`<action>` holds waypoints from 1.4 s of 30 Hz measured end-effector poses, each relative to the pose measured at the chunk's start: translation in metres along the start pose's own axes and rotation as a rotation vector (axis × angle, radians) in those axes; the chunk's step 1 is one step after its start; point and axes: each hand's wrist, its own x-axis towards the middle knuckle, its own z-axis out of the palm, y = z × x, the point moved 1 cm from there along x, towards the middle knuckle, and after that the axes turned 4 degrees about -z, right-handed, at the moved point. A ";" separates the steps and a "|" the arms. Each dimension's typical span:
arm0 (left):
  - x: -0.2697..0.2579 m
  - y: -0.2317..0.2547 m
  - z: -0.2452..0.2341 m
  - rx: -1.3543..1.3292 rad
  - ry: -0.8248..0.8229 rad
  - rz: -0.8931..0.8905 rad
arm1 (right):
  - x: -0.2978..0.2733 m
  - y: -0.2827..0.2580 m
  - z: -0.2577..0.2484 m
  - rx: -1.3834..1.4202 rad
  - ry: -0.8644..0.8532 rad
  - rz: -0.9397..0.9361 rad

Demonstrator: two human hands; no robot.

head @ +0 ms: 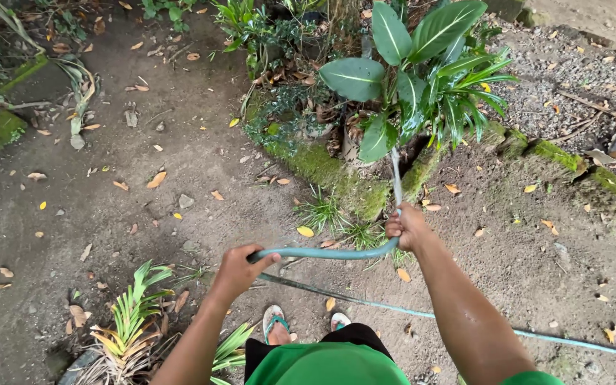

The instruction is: Watering various plants and trees in a garden using a hose

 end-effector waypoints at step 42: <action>-0.004 -0.002 -0.059 -0.476 0.210 0.237 | -0.049 -0.022 0.079 0.085 -0.094 -0.142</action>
